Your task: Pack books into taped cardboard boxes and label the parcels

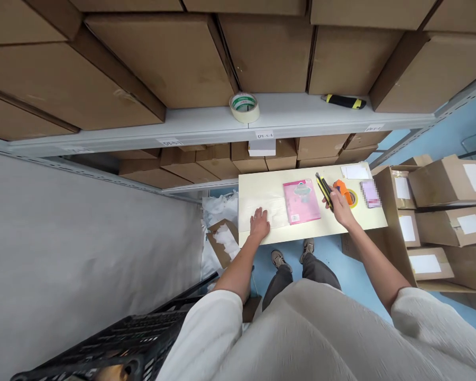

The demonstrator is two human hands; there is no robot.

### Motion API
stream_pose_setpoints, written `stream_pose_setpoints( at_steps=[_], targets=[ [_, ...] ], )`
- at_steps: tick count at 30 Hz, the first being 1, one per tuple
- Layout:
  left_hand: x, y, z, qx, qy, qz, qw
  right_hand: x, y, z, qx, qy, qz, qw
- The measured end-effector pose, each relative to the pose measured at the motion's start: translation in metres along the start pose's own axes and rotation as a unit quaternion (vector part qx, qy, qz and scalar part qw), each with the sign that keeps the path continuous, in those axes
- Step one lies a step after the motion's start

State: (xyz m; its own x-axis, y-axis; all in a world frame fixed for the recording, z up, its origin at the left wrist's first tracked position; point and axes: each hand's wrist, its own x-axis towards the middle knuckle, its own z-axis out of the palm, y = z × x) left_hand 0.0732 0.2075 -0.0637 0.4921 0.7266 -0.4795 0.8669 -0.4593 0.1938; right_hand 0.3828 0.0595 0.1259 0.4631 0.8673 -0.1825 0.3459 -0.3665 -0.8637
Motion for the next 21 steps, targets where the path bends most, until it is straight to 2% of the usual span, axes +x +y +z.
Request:
stream_pose_setpoints(
  at_steps=[3, 5, 9, 11, 14, 21],
  targets=[
    [0.004, 0.007, -0.004, 0.003, -0.015, -0.025, 1.000, 0.050, -0.018, -0.048, -0.128, 0.059, -0.116, 0.983],
    [0.006, 0.011, -0.007, 0.002, -0.027, -0.044, 0.999, 0.091, -0.033, -0.078, -0.214, 0.099, -0.197, 0.952],
    [0.010, 0.018, -0.009, -0.009, -0.049, -0.078, 0.996, 0.172, -0.061, -0.119, -0.327, 0.145, -0.277, 0.892],
    [0.012, 0.020, -0.009, -0.014, -0.052, -0.091, 0.994, 0.203, -0.068, -0.128, -0.356, 0.141, -0.296, 0.875],
    [0.014, 0.022, -0.008, -0.019, -0.052, -0.103, 0.993, 0.233, -0.071, -0.131, -0.380, 0.124, -0.308, 0.864],
    [0.016, 0.021, -0.010, -0.031, -0.053, -0.103, 0.993, 0.258, -0.070, -0.128, -0.381, 0.107, -0.326, 0.859]
  ],
)
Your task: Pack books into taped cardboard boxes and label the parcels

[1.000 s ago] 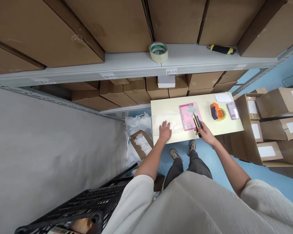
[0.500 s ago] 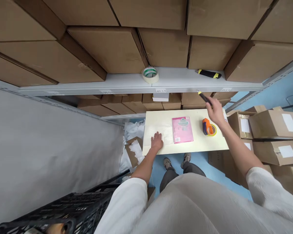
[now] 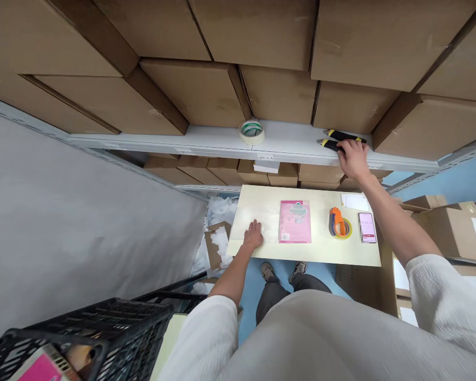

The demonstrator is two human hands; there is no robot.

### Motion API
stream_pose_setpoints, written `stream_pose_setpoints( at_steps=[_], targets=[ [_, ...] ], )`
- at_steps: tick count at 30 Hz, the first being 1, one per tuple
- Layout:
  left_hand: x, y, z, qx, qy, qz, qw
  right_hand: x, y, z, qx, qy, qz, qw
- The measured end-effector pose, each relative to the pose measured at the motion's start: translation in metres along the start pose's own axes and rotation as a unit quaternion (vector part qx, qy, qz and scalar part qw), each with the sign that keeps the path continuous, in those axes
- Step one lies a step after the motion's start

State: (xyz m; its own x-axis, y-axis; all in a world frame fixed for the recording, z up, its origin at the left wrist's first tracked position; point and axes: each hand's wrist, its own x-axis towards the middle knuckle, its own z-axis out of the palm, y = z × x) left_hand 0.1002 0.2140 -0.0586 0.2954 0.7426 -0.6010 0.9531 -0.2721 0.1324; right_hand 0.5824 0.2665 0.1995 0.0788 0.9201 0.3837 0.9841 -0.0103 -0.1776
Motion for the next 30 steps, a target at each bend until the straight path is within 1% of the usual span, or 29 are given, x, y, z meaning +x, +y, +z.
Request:
stream_pose_setpoints(
  at_steps=[3, 5, 7, 9, 10, 12, 15, 18, 21, 23, 25, 27, 30],
  targets=[
    [-0.001, 0.001, -0.002, -0.007, -0.003, 0.000, 1.000, 0.001, -0.003, -0.003, 0.004, 0.013, 0.000, 1.000],
    [-0.002, 0.002, -0.003, -0.013, -0.007, -0.001, 1.000, -0.003, -0.010, -0.007, 0.004, 0.030, -0.001, 1.000],
    [-0.003, 0.003, -0.004, -0.019, -0.008, 0.000, 1.000, -0.015, -0.025, -0.008, 0.009, 0.039, -0.010, 0.999],
    [-0.004, 0.003, -0.003, -0.026, -0.004, 0.005, 1.000, -0.035, -0.047, -0.002, 0.023, 0.022, -0.027, 0.999],
    [-0.005, 0.003, -0.002, -0.028, -0.004, 0.007, 1.000, -0.049, -0.061, 0.005, 0.034, 0.000, -0.037, 0.999],
    [-0.007, 0.001, -0.001, -0.029, -0.007, 0.012, 0.999, -0.081, -0.093, 0.026, 0.064, -0.066, -0.054, 0.994],
    [-0.011, -0.002, 0.003, -0.029, 0.008, 0.026, 0.999, -0.135, -0.146, 0.069, 0.129, -0.183, -0.049, 0.973],
    [-0.016, -0.003, 0.004, -0.035, 0.055, 0.046, 0.997, -0.185, -0.191, 0.113, 0.148, -0.299, -0.012, 0.943],
    [-0.018, -0.006, 0.002, -0.038, 0.094, 0.059, 0.993, -0.221, -0.223, 0.147, 0.111, -0.376, 0.037, 0.919],
    [-0.016, -0.009, 0.000, -0.037, 0.106, 0.071, 0.991, -0.236, -0.237, 0.164, 0.076, -0.397, 0.065, 0.912],
    [-0.012, -0.014, -0.001, -0.036, 0.104, 0.088, 0.990, -0.245, -0.249, 0.176, 0.047, -0.401, 0.083, 0.911],
    [-0.008, -0.019, 0.001, -0.040, 0.112, 0.104, 0.987, -0.248, -0.258, 0.186, 0.030, -0.397, 0.088, 0.913],
    [-0.002, -0.024, 0.009, -0.046, 0.136, 0.131, 0.981, -0.250, -0.268, 0.201, 0.014, -0.386, 0.083, 0.919]
  ],
)
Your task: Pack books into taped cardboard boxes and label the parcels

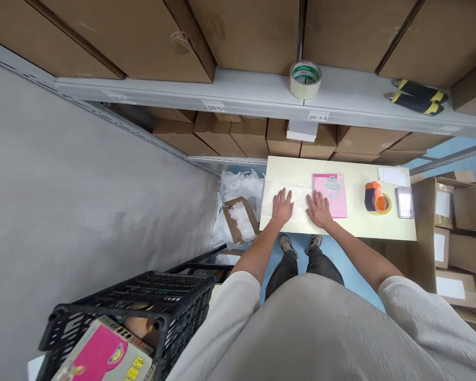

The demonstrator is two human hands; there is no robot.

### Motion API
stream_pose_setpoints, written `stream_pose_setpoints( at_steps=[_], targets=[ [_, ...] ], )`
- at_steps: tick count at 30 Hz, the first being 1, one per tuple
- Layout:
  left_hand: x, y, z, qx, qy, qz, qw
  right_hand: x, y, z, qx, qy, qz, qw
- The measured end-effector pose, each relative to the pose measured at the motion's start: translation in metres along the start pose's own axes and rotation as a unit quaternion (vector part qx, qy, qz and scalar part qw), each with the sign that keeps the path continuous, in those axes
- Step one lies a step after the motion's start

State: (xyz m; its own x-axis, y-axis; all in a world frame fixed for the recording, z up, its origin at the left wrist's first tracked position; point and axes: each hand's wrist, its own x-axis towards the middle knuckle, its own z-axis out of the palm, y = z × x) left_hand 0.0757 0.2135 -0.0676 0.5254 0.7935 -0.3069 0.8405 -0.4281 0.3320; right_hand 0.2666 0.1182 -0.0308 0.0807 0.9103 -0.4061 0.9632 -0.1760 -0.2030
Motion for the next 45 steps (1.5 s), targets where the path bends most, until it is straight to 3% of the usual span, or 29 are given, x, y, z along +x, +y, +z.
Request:
stream_pose_setpoints(
  at_steps=[6, 12, 17, 23, 32, 45],
  targets=[
    [-0.001, -0.016, 0.016, -0.008, 0.003, 0.072, 0.997, 0.012, 0.003, 0.029, -0.025, 0.029, -0.004, 0.999],
    [-0.001, -0.029, 0.017, -0.015, 0.031, 0.102, 0.994, 0.012, 0.010, 0.048, -0.020, 0.072, -0.006, 0.997],
    [0.016, -0.025, 0.012, -0.021, 0.048, 0.091, 0.995, 0.031, 0.011, 0.043, -0.015, 0.109, -0.014, 0.994],
    [0.037, -0.034, 0.016, -0.033, 0.052, 0.120, 0.991, 0.058, 0.017, 0.043, -0.027, 0.098, -0.086, 0.991],
    [0.028, -0.047, 0.016, -0.040, 0.071, 0.109, 0.991, 0.055, 0.018, 0.051, -0.012, 0.127, -0.086, 0.988],
    [0.019, -0.046, 0.018, -0.041, 0.080, 0.039, 0.995, 0.055, 0.015, 0.050, -0.007, 0.122, -0.074, 0.990]
  ],
)
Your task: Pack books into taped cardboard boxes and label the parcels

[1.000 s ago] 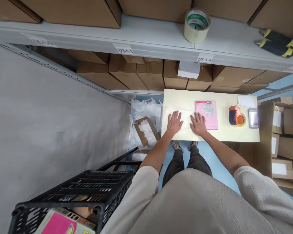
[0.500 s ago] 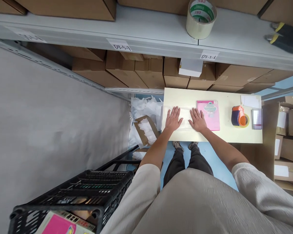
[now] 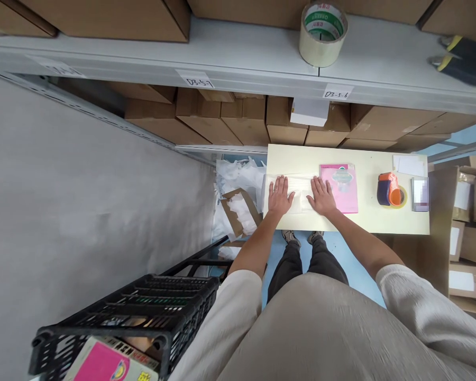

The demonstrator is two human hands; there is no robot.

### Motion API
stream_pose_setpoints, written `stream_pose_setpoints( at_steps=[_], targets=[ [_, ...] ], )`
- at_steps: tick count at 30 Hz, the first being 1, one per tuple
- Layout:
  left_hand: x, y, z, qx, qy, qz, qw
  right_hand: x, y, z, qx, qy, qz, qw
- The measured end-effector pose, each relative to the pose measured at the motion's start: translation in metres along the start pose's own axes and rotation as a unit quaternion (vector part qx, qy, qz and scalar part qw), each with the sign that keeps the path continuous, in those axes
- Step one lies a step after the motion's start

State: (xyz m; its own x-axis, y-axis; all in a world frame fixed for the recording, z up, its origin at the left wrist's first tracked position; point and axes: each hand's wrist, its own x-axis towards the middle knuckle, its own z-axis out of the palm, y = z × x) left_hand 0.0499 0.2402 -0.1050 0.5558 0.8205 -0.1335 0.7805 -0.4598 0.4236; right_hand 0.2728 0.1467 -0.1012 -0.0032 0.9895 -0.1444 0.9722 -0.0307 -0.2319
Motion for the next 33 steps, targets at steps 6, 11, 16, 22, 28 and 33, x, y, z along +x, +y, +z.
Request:
stream_pose_setpoints(
  at_steps=[6, 11, 16, 22, 28, 33],
  targets=[
    [0.005, -0.007, -0.002, -0.003, -0.001, 0.007, 1.000, 0.000, 0.003, 0.000, -0.002, -0.002, 0.000, 1.000],
    [0.010, 0.006, -0.002, -0.011, 0.012, -0.027, 1.000, 0.002, 0.001, 0.000, 0.008, 0.009, 0.014, 1.000],
    [0.016, 0.028, -0.001, -0.024, 0.004, -0.051, 0.998, 0.015, -0.002, -0.008, 0.023, 0.019, 0.034, 0.999],
    [0.019, 0.032, 0.004, -0.035, 0.040, -0.057, 0.997, 0.024, -0.003, -0.003, 0.061, 0.074, 0.057, 0.994],
    [0.021, 0.027, 0.012, -0.025, 0.058, -0.049, 0.997, 0.027, -0.007, 0.004, 0.056, 0.094, 0.077, 0.991],
    [0.021, 0.018, 0.009, -0.022, 0.057, -0.056, 0.997, 0.026, -0.006, 0.007, 0.054, 0.105, 0.073, 0.990]
  ],
)
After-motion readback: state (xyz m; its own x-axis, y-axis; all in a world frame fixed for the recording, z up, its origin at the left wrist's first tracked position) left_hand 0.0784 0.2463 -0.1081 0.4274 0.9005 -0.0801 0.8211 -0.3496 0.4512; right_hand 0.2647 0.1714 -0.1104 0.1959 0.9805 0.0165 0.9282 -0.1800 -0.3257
